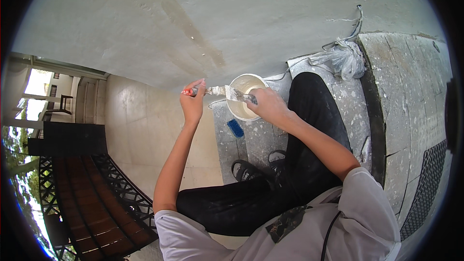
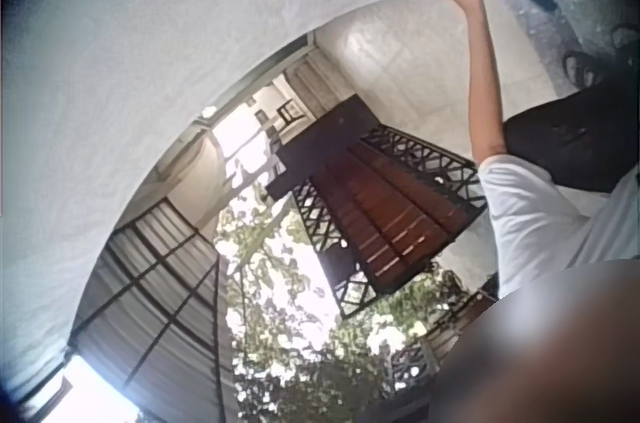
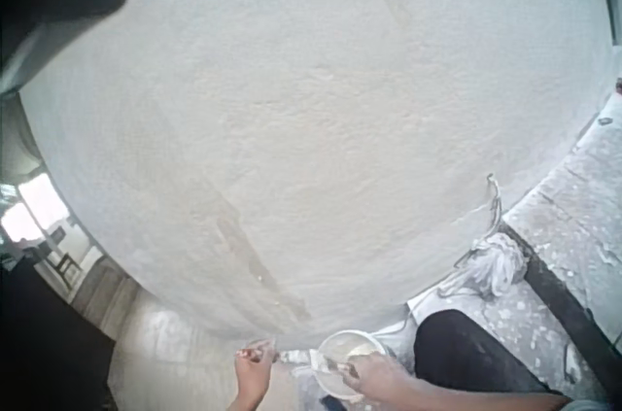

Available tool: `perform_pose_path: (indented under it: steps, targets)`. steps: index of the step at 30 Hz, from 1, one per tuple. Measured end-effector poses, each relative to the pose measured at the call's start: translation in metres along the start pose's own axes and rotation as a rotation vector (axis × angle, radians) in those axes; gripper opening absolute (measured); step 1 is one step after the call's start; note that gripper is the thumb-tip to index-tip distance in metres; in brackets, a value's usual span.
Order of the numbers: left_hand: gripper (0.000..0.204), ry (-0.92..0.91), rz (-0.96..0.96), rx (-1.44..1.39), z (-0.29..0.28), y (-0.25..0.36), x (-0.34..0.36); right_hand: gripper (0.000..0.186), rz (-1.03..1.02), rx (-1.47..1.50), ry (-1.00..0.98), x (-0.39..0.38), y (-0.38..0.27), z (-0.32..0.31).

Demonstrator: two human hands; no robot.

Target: The person patches and smooths a wall using wall putty, applying it with a brush and a putty knife.

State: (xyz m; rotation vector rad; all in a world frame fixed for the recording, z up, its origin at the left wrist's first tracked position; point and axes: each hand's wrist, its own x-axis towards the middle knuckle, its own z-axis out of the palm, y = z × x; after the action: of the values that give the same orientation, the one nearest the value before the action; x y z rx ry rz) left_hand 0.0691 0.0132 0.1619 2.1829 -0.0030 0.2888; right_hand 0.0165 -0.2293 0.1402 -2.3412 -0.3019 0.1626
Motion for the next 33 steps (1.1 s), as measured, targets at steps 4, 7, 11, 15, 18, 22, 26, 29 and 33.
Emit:
perform_pose_path:
  steps: [4,7,11,15,18,22,26,29,33]
  targets:
    - [0.025,0.217,-0.34,-0.397,-0.016,0.01,0.009,0.035,-0.013,0.281,0.169,-0.015,0.009,0.004]
    - [0.031,0.337,-0.483,-0.515,-0.03,-0.01,0.013,0.039,-0.064,0.406,0.228,-0.025,-0.003,0.013]
    - [0.035,0.377,-0.545,-0.509,-0.029,-0.014,0.011,0.038,-0.219,0.461,0.265,-0.035,-0.011,0.021]
    - [0.037,0.393,-0.535,-0.459,-0.024,-0.006,0.011,0.038,-0.194,0.402,0.183,-0.035,-0.009,0.027]
    - [0.038,0.41,-0.5,-0.463,-0.022,-0.007,0.012,0.038,-0.21,0.397,0.225,-0.036,-0.007,0.029]
    - [0.031,0.381,-0.477,-0.493,-0.016,-0.012,0.013,0.039,-0.162,0.392,0.09,-0.033,-0.01,0.036]
    - [0.028,0.383,-0.461,-0.499,-0.017,-0.027,0.013,0.038,-0.162,0.295,0.143,-0.032,-0.006,0.048]
    - [0.028,0.376,-0.442,-0.499,-0.015,-0.025,0.012,0.038,-0.206,0.377,0.261,-0.032,-0.013,0.04]
    - [0.028,0.412,-0.411,-0.45,-0.013,-0.025,0.011,0.038,-0.142,0.231,0.07,-0.023,-0.009,0.049]
